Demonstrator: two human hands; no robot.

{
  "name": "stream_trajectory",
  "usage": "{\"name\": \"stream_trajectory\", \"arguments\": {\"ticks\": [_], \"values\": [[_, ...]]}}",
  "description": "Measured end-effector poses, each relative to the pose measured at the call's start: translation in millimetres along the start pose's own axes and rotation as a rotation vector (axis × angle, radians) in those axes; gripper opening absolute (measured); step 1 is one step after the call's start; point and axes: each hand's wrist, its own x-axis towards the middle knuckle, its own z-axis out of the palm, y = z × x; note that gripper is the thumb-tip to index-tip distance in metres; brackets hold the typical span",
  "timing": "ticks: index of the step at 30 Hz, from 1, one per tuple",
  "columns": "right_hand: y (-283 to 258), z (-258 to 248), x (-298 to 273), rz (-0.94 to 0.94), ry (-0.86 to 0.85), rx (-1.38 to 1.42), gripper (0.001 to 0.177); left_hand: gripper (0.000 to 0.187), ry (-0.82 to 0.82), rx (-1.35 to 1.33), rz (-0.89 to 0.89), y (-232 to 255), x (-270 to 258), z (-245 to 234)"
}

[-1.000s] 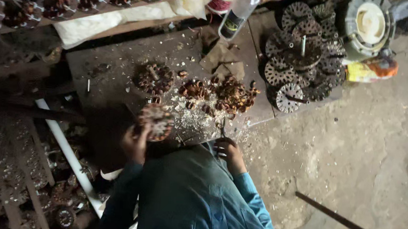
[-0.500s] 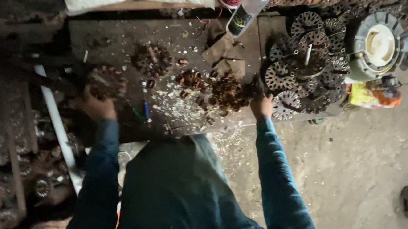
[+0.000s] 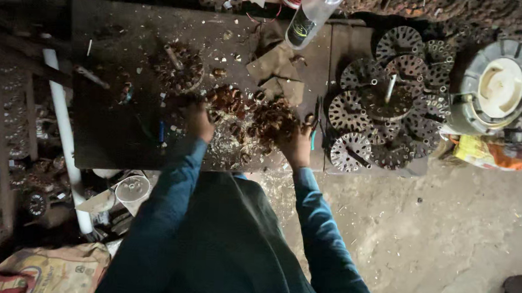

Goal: The person uses pliers to strip copper wire from circular metal stator components on a workbench. They repeatedly pull and cut the wire, accumulating a pile of copper scraps, and then gather the scraps to place them into a container.

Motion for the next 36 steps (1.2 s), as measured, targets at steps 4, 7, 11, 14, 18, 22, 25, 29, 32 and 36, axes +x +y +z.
{"name": "stream_trajectory", "arguments": {"ticks": [4,7,11,14,18,22,25,29,32,36], "values": [[16.5,-6.3,2.6,0.026,-0.008,0.118,0.057,0.046,-0.008,-0.018,-0.100,8.6,-11.4,-26.5],[25.6,-7.3,27.7,0.219,0.021,0.094,0.045,0.061,-0.025,-0.006,-0.200,4.2,3.4,-50.9],[10.7,8.3,35.8,0.221,-0.146,-0.181,0.049,0.061,-0.077,-0.075,0.076,30.2,-0.1,-56.9],[-15.5,13.1,26.2,-0.006,0.076,-0.184,0.034,0.058,0.075,-0.324,0.354,69.1,-9.6,-60.9],[-34.5,-14.2,61.0,0.343,-0.233,-0.257,0.020,0.045,-0.463,-0.342,0.070,97.0,16.7,-73.3],[-27.1,-41.0,166.8,-0.144,-0.003,-0.161,0.048,0.059,-0.018,0.042,0.310,99.4,74.3,-61.1],[-11.2,-42.0,223.5,-0.276,-0.124,-0.172,0.065,0.093,-0.183,0.094,0.230,103.5,97.0,-40.2],[24.0,-24.0,233.3,-0.309,-0.167,-0.282,0.054,0.102,-0.552,-0.038,0.080,104.7,75.1,-45.3],[63.5,-18.7,193.5,-0.010,-0.267,-0.235,0.033,0.114,-0.572,-0.034,0.201,114.8,47.2,-66.7],[91.2,-8.3,98.0,0.155,-0.366,-0.022,0.038,0.140,-0.672,0.081,0.198,134.9,37.3,-79.7]]}}
